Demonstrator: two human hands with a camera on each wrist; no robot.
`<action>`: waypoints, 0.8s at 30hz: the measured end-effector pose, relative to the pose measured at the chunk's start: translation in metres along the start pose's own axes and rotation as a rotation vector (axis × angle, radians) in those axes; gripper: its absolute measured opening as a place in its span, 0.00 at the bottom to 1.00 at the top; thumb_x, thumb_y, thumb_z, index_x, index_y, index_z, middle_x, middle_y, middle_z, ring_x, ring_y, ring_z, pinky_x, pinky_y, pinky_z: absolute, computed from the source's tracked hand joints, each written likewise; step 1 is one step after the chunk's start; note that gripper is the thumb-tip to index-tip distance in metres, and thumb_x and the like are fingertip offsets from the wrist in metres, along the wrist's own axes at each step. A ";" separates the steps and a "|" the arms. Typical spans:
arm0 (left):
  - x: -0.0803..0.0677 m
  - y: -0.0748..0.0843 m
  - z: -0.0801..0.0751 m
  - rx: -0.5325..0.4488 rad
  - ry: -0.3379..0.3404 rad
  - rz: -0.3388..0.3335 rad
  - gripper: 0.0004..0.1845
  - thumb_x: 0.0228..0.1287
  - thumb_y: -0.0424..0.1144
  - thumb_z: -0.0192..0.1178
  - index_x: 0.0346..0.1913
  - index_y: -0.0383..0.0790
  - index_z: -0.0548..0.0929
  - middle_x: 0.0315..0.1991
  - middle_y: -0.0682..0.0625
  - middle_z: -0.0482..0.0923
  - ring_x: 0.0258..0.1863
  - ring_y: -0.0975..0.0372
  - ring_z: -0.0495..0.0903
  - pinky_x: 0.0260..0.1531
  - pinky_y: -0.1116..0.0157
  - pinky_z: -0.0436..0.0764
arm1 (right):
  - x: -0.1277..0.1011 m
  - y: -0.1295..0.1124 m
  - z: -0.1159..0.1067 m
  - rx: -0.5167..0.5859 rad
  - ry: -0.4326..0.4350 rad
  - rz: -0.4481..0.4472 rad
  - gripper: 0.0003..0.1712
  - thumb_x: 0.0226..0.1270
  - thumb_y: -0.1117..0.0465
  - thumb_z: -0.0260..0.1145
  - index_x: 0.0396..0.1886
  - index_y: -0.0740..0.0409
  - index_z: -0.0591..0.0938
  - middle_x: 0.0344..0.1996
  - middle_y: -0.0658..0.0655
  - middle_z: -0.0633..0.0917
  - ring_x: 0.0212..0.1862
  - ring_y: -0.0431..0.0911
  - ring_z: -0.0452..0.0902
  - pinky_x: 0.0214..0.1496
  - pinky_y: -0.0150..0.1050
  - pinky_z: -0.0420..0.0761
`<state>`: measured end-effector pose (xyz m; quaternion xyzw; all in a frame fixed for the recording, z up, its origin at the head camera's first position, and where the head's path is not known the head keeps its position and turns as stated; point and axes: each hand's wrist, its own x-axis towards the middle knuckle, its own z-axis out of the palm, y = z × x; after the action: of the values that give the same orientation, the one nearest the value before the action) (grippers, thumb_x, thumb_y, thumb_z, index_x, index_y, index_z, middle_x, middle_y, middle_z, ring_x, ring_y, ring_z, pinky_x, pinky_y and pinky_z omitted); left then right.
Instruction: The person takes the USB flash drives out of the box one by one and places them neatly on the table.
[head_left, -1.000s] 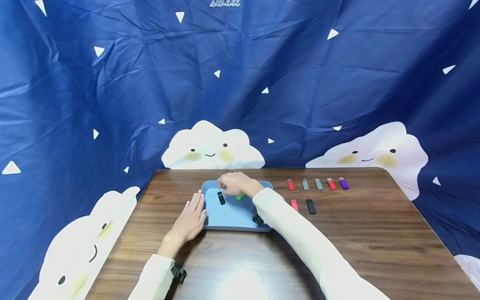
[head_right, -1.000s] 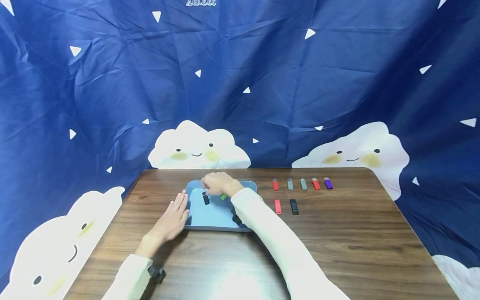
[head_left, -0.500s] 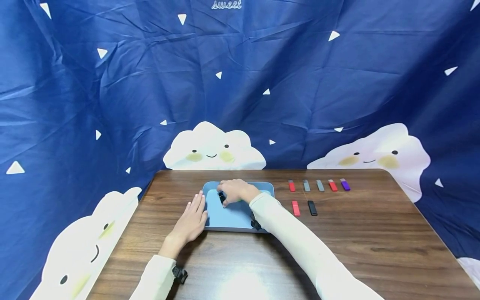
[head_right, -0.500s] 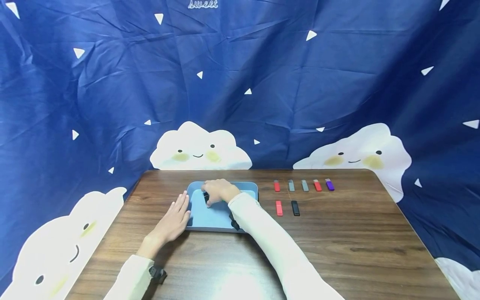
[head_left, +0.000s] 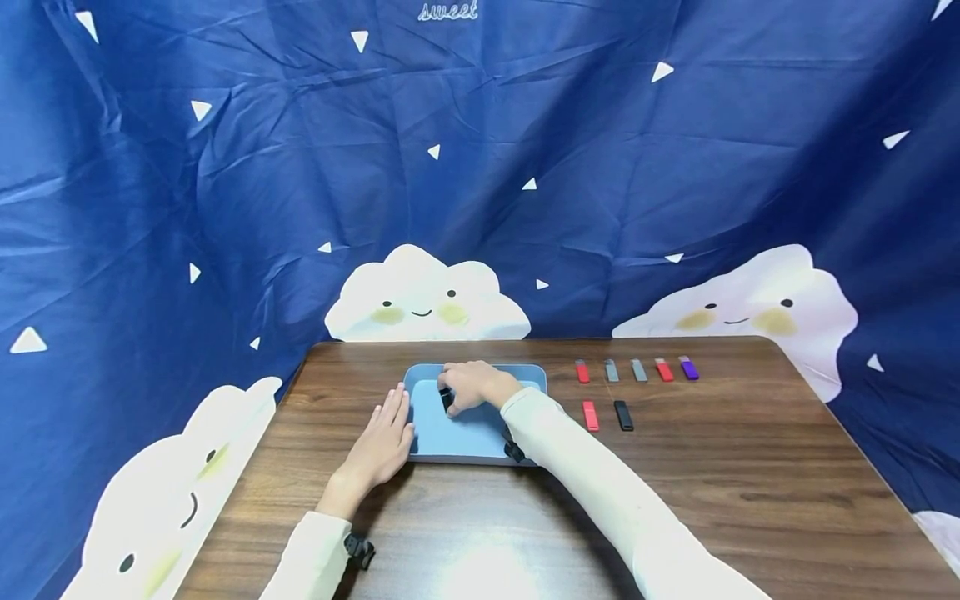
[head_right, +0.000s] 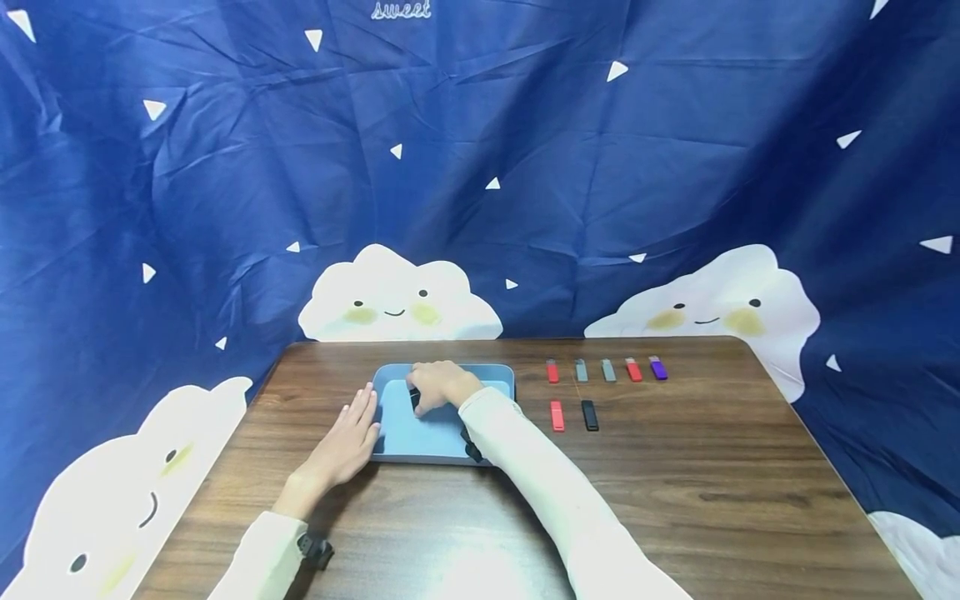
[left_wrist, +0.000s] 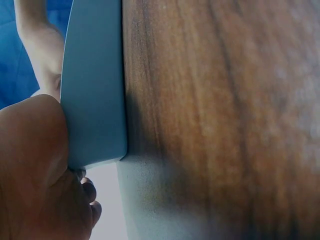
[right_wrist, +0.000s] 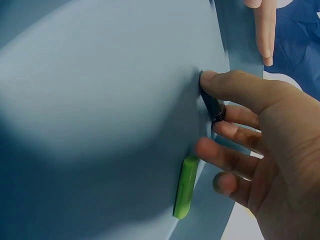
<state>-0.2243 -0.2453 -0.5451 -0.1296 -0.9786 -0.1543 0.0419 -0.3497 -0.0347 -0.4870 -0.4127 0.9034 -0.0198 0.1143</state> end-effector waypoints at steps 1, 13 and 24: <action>0.000 0.000 0.000 0.000 0.000 0.000 0.34 0.86 0.42 0.42 0.83 0.25 0.54 0.87 0.36 0.46 0.86 0.41 0.51 0.84 0.39 0.56 | 0.000 0.000 0.001 0.001 -0.001 0.000 0.32 0.69 0.42 0.75 0.68 0.49 0.83 0.66 0.52 0.82 0.60 0.48 0.83 0.67 0.49 0.83; -0.002 0.004 -0.003 -0.021 0.020 0.002 0.33 0.84 0.40 0.42 0.82 0.23 0.55 0.86 0.32 0.48 0.85 0.38 0.53 0.82 0.36 0.57 | 0.001 0.001 0.004 0.018 -0.006 0.002 0.34 0.67 0.42 0.76 0.68 0.50 0.83 0.64 0.51 0.81 0.56 0.48 0.83 0.63 0.47 0.85; -0.001 0.003 -0.001 -0.019 0.012 0.003 0.34 0.85 0.42 0.43 0.83 0.24 0.55 0.86 0.33 0.48 0.85 0.38 0.52 0.83 0.37 0.56 | 0.000 0.004 0.004 0.010 0.007 -0.004 0.35 0.63 0.41 0.77 0.67 0.51 0.84 0.62 0.52 0.83 0.53 0.47 0.83 0.61 0.46 0.85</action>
<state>-0.2229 -0.2429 -0.5430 -0.1307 -0.9766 -0.1642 0.0467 -0.3513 -0.0315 -0.4917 -0.4138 0.9030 -0.0259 0.1130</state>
